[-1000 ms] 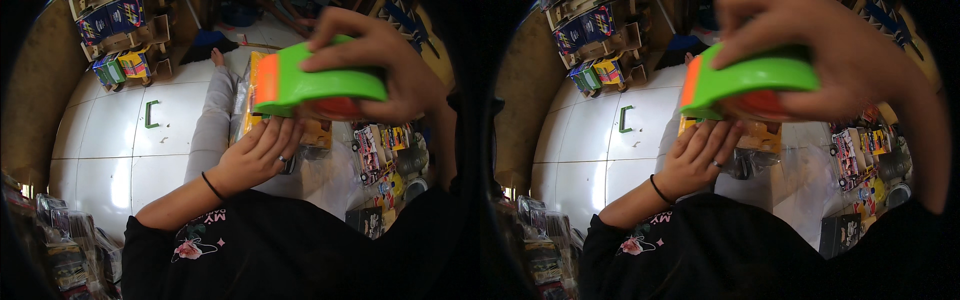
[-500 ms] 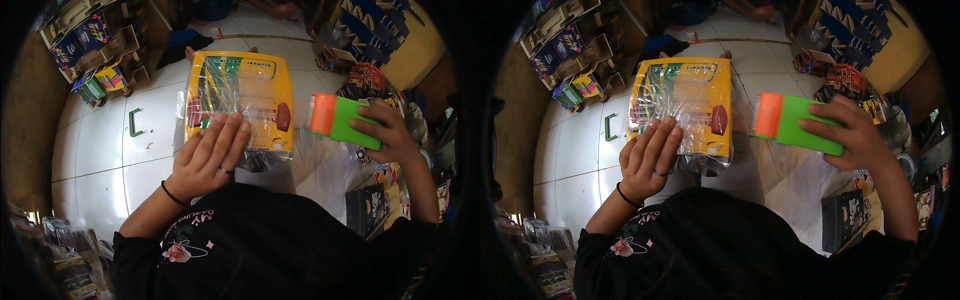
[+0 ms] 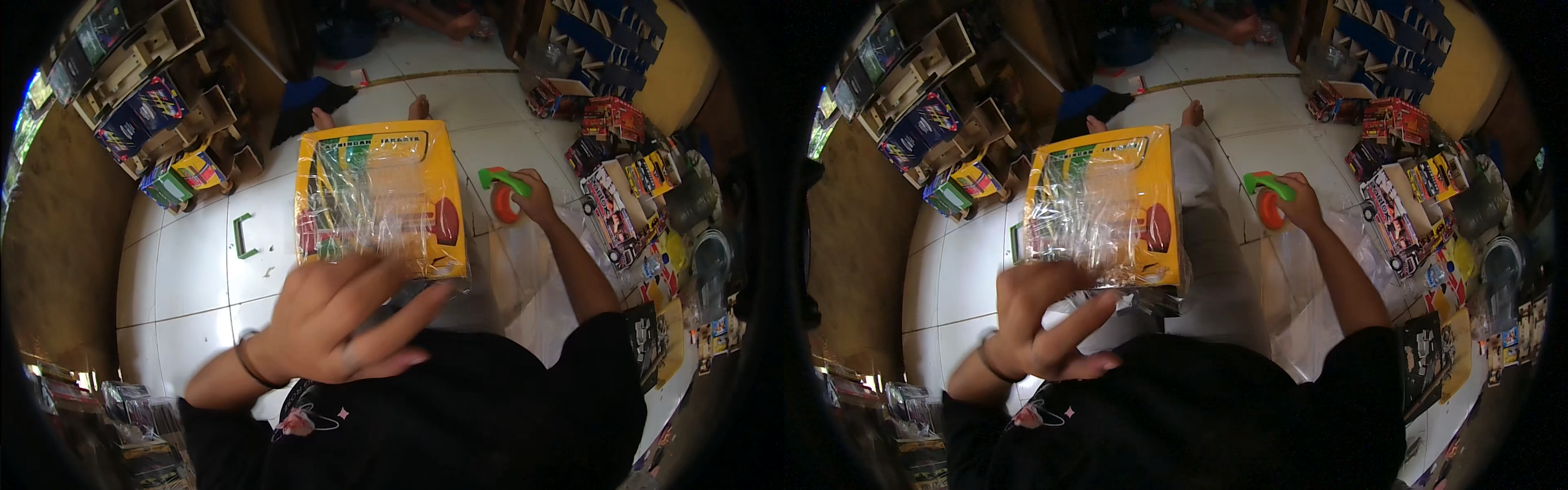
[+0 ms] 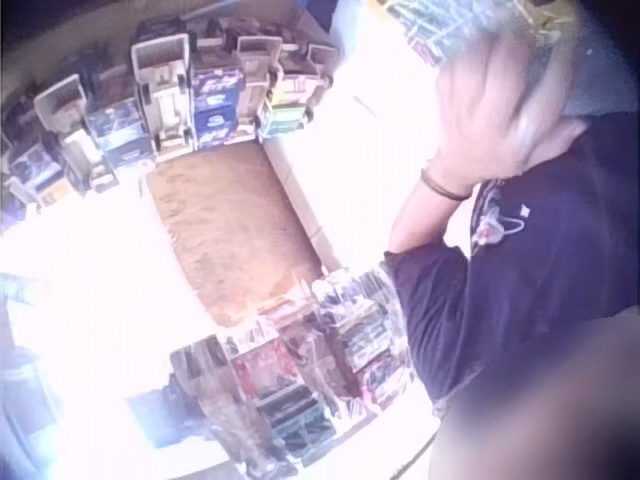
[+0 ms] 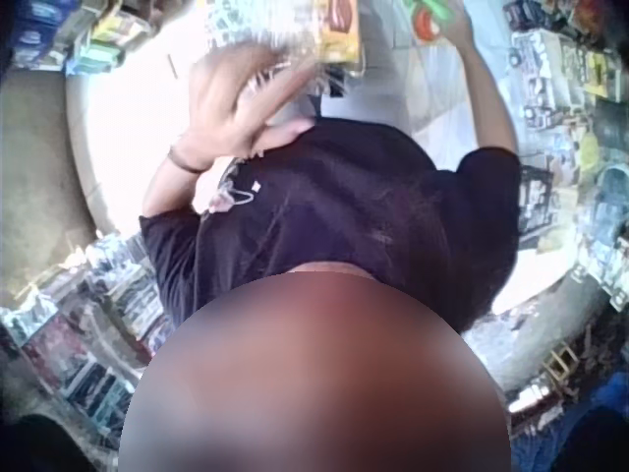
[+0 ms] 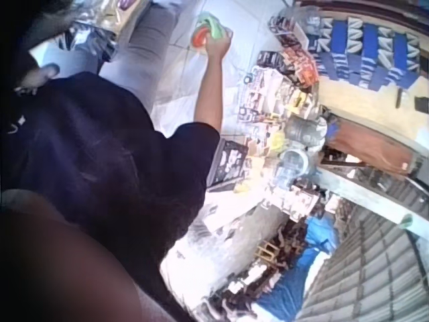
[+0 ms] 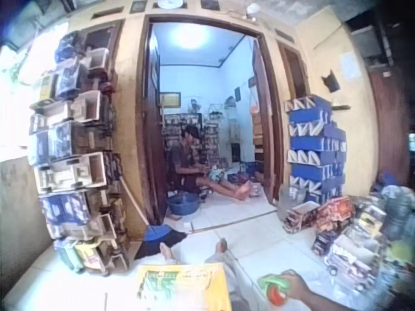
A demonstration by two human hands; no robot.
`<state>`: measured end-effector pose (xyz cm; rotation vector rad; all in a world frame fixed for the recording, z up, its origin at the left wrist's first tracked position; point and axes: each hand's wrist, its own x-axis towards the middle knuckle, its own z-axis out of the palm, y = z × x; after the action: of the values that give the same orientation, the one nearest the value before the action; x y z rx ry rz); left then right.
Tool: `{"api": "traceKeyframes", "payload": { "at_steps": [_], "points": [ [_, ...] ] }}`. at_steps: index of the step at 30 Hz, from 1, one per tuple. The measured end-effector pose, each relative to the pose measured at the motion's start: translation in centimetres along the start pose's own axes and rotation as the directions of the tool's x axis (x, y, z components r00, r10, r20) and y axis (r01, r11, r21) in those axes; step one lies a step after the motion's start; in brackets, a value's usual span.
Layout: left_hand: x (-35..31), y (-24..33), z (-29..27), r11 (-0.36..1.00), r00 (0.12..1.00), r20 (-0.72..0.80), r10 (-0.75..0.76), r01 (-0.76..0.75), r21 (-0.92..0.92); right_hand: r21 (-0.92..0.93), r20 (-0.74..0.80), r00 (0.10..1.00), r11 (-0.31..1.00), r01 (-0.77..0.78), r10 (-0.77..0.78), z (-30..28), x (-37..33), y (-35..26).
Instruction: The person sits on the floor and wraps two rectangular boxes with clear plastic film. They smooth the film over each box, fold the edges, and secure the wrapping with a handheld tape dispenser. The wrapped boxes are set aside on the floor.
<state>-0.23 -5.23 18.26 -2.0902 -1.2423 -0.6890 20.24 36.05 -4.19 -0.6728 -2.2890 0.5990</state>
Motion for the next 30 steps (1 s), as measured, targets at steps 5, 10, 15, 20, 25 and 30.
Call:
{"api": "traceKeyframes", "payload": {
  "at_steps": [5, 10, 15, 20, 25, 30],
  "points": [
    [10.2, -2.6, 4.7, 0.972, 0.601, 0.766, 0.231, -0.174, -0.156, 0.629, 0.017, 0.724, 0.555, -0.544, 0.69, 8.3, -0.3, 8.0],
    [12.1, -3.1, 7.5, 0.906, 0.541, 0.824, 0.166, 0.246, -0.344, 0.679, 0.067, 0.57, 0.381, -0.627, 0.819, 14.5, 2.5, 12.2],
    [6.5, -4.2, 1.8, 0.93, 0.873, 0.32, -0.367, 0.346, 0.124, 0.355, -0.079, 0.532, 0.523, -0.775, 0.843, 18.2, 2.9, 12.2],
    [0.9, -6.2, 3.7, 0.174, 0.48, 0.293, -0.827, 0.714, -0.678, 0.089, -0.261, 0.69, 0.729, -0.679, 0.675, 15.3, 7.7, -0.4],
    [-3.9, -7.9, 9.4, -0.705, 0.414, 0.635, -0.652, -0.021, -0.709, 0.896, -0.195, 0.98, 0.399, 0.196, -0.045, 5.7, 9.6, -18.2],
    [-10.1, -8.6, 14.8, -0.82, 0.505, 0.667, -0.548, -0.163, -0.549, 0.969, 0.243, 0.963, -0.061, -0.238, 0.116, 4.0, 3.5, -26.9]
  ]
}}
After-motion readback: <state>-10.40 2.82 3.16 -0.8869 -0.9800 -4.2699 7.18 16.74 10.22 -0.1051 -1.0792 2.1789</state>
